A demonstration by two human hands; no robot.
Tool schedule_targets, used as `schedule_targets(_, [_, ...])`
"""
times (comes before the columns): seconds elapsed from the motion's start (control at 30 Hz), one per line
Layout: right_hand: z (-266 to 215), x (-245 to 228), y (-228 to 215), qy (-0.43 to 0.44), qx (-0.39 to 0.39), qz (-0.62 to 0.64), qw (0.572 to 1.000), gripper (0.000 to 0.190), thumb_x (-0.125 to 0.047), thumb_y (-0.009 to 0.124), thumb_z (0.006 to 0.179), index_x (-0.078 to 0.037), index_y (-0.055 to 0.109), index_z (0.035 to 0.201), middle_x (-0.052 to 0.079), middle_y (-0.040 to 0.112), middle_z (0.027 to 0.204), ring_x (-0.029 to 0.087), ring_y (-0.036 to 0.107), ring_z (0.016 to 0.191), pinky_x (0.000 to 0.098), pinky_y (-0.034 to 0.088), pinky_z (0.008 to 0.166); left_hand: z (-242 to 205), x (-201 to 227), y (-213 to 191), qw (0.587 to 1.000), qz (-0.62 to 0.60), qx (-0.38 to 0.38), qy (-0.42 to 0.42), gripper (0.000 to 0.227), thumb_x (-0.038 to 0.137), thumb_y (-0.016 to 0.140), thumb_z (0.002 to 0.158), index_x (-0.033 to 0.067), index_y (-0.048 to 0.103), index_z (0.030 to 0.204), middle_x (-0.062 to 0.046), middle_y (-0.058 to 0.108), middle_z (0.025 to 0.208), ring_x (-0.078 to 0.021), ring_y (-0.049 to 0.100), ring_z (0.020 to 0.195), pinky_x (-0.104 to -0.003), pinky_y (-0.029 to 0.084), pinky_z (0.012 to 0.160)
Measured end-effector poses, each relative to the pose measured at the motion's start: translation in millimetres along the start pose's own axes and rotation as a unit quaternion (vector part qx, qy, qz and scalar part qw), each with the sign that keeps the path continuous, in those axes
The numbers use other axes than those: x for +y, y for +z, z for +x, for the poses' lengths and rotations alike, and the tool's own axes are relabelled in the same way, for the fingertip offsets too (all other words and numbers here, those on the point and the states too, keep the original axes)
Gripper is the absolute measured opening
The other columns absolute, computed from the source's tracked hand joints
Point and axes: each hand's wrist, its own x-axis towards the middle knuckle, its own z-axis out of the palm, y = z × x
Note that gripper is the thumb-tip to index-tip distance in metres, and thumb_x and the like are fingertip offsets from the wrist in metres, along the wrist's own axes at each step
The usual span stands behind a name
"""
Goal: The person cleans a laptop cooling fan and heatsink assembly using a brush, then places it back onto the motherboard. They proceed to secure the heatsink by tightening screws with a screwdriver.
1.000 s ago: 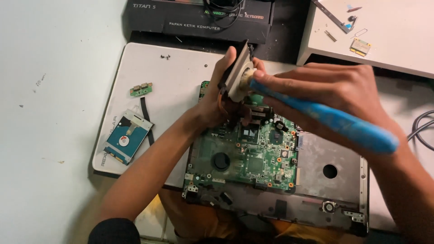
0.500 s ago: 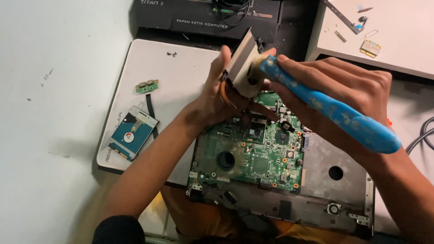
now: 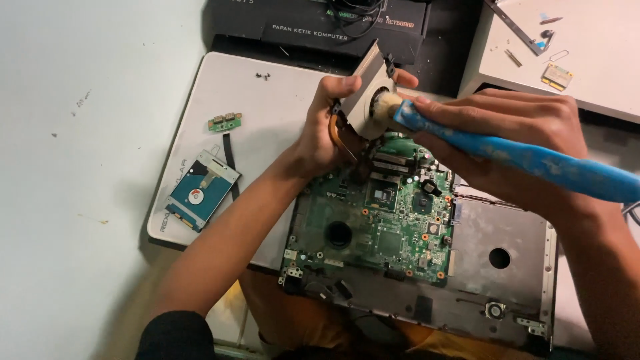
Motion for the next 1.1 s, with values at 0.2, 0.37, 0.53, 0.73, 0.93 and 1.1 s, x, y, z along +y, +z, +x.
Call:
schedule_targets(0.2, [1.4,-2.9,19.1,-0.072,0.071,0.001,0.995,0.038,-0.013,0.096,0.119,0.006,0.082,0.149,0.026,0.092,0.134,0.042,0.092,0.125,0.0491,0.075,0.102,-2.8,-6.1,-7.2,0.998,-0.042,-0.018,-0.034,0.093,0.054,0.064,0.111,-0.0082,0.048,0.178,-0.036,0.060,0.177,-0.0482,0.061,0.168,-0.057,0.057,0.140])
schedule_targets(0.37, [1.8,6.9,5.7,-0.034,0.020,0.074,0.996,0.036,-0.014,0.094,0.113,0.003,0.084,0.144,0.024,0.091,0.133,0.039,0.091,0.116,0.0490,0.071,0.101,-0.4,-5.8,-20.7,0.989,-0.136,-0.020,-0.054,0.101,0.045,0.071,0.109,-0.0083,0.036,0.187,-0.030,0.052,0.184,-0.0357,0.077,0.145,-0.023,0.059,0.084])
schedule_targets(0.53, [-1.0,1.5,9.6,-0.039,0.050,-0.052,0.997,0.034,-0.018,0.098,0.121,0.006,0.090,0.144,0.022,0.095,0.126,0.037,0.092,0.107,0.0458,0.074,0.094,-1.2,-17.1,-18.4,0.997,-0.054,-0.008,-0.053,0.092,0.060,0.058,0.114,0.0006,0.050,0.183,-0.018,0.085,0.134,-0.0234,0.077,0.100,-0.026,0.059,0.078])
schedule_targets(0.73, [0.4,16.5,0.3,-0.042,-0.015,0.074,0.996,0.037,-0.015,0.094,0.112,0.001,0.085,0.144,0.022,0.091,0.127,0.035,0.090,0.109,0.0465,0.072,0.098,-0.9,-17.5,-14.2,0.988,-0.142,0.014,-0.056,0.102,0.050,0.067,0.106,-0.0093,0.041,0.184,-0.037,0.056,0.179,-0.0471,0.054,0.172,-0.056,0.044,0.150])
schedule_targets(0.93, [-5.0,7.3,4.8,-0.004,-0.007,-0.042,0.999,0.033,-0.026,0.098,0.118,-0.006,0.094,0.144,0.013,0.095,0.124,0.032,0.093,0.106,0.0443,0.074,0.089,-0.1,-22.8,-15.2,0.997,-0.074,-0.015,-0.031,0.091,0.058,0.053,0.120,-0.0063,0.047,0.183,-0.024,0.059,0.182,-0.0374,0.057,0.172,-0.060,0.043,0.152])
schedule_targets(1.1, [-6.5,21.2,11.8,-0.014,-0.026,0.053,0.998,0.036,-0.019,0.095,0.111,-0.002,0.088,0.142,0.019,0.092,0.130,0.032,0.091,0.106,0.0445,0.074,0.090,2.5,-24.6,-26.2,0.981,-0.182,0.004,-0.074,0.100,0.050,0.066,0.111,-0.0121,0.037,0.185,-0.038,0.055,0.178,-0.0448,0.064,0.160,-0.054,0.050,0.143])
